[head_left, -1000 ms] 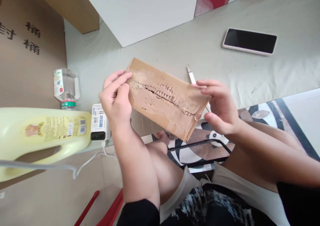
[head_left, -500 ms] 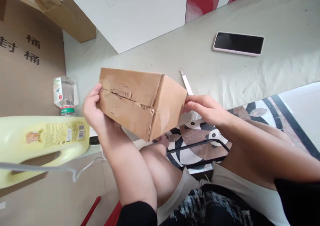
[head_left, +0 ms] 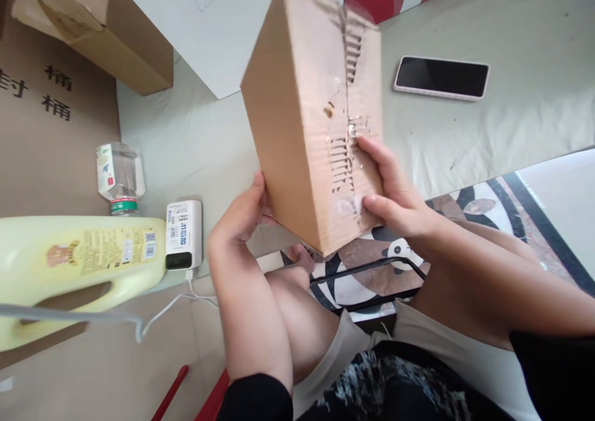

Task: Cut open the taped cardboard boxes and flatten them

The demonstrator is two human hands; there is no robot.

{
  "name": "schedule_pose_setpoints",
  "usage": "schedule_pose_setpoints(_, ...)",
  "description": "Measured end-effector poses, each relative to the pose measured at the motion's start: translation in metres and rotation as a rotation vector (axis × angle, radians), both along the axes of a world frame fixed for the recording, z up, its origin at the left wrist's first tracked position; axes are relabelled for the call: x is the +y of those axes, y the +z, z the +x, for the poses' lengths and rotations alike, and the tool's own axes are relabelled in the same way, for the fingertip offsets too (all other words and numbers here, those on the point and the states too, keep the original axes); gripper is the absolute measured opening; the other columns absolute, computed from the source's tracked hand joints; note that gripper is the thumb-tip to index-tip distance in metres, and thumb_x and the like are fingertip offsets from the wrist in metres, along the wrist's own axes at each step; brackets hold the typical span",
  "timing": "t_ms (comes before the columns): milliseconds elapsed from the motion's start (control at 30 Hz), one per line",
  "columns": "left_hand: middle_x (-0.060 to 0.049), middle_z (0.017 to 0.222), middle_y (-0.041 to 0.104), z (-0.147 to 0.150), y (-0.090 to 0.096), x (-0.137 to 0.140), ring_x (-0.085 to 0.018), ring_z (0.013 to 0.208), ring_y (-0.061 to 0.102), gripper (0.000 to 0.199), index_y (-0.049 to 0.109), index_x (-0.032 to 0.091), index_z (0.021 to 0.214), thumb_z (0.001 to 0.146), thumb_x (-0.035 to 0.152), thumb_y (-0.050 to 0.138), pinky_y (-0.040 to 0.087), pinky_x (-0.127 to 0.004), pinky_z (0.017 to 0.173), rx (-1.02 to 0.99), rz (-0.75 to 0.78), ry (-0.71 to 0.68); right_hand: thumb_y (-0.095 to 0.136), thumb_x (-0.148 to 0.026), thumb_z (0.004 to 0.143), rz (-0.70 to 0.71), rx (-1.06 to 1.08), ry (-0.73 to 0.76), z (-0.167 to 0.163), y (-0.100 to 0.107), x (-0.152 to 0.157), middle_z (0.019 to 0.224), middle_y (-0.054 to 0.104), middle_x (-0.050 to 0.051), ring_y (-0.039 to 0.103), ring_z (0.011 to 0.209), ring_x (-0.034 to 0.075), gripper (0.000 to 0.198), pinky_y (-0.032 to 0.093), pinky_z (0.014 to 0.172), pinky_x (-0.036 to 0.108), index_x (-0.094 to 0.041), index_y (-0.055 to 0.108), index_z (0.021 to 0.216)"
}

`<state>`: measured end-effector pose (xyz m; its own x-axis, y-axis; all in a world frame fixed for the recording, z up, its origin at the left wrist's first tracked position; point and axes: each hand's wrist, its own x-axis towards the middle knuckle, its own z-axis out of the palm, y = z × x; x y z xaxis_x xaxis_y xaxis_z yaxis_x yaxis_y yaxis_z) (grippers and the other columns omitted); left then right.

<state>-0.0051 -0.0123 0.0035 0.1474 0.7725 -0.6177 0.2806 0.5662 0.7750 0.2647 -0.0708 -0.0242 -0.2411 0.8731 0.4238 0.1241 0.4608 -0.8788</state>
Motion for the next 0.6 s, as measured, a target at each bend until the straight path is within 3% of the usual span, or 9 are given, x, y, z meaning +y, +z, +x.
schedule_pose_setpoints(67, -0.011, 0.084, 0.076, 0.000, 0.005, -0.001, -0.018, 0.059, 0.068, 0.058, 0.069, 0.017, 0.093, 0.094, 0.069, 0.043, 0.048, -0.027, 0.050, 0.072, -0.073, -0.139, 0.054, -0.052, 0.096, -0.056, 0.046, -0.047, 0.003, 0.001, -0.001, 0.153, 0.050, 0.001, 0.048, 0.142, 0.029, 0.055, 0.040, 0.123, 0.052, -0.036, 0.044, 0.147)
schedule_pose_setpoints(167, -0.011, 0.086, 0.077, 0.000, 0.012, -0.001, -0.016, 0.057, 0.067, 0.052, 0.070, 0.016, 0.091, 0.097, 0.058, 0.041, 0.038, -0.024, 0.047, 0.164, -0.034, -0.283, 0.054, -0.052, 0.096, -0.094, 0.050, -0.092, 0.003, 0.004, -0.002, 0.143, 0.057, 0.004, 0.055, 0.134, 0.031, 0.047, 0.044, 0.118, 0.052, -0.033, 0.052, 0.139)
schedule_pose_setpoints(300, -0.004, 0.076, 0.073, 0.003, 0.017, 0.000, -0.015, 0.056, 0.061, 0.025, 0.071, 0.018, 0.082, 0.087, 0.036, 0.054, 0.038, -0.024, 0.049, 0.288, 0.103, -0.280, 0.055, -0.054, 0.095, -0.096, 0.012, -0.057, -0.003, 0.006, 0.000, 0.139, 0.057, 0.007, 0.055, 0.129, 0.030, 0.047, 0.045, 0.115, 0.051, -0.030, 0.053, 0.135)
schedule_pose_setpoints(400, -0.001, 0.068, 0.069, 0.004, 0.016, -0.001, -0.012, 0.049, 0.051, 0.020, 0.073, 0.019, 0.083, 0.081, 0.025, 0.053, 0.039, -0.024, 0.049, 0.277, 0.134, -0.273, 0.052, -0.053, 0.096, -0.097, 0.017, 0.015, -0.007, 0.003, 0.001, 0.133, 0.057, 0.007, 0.055, 0.126, 0.028, 0.044, 0.045, 0.115, 0.050, -0.029, 0.052, 0.133)
schedule_pose_setpoints(600, -0.002, 0.056, 0.064, -0.003, 0.007, -0.003, -0.016, 0.045, 0.052, 0.011, 0.071, 0.019, 0.072, 0.072, 0.028, 0.065, 0.040, -0.026, 0.042, 0.310, 0.121, -0.315, 0.051, -0.058, 0.096, -0.110, 0.013, 0.083, -0.007, 0.002, 0.003, 0.135, 0.056, 0.008, 0.055, 0.127, 0.027, 0.047, 0.044, 0.116, 0.046, -0.027, 0.050, 0.131)
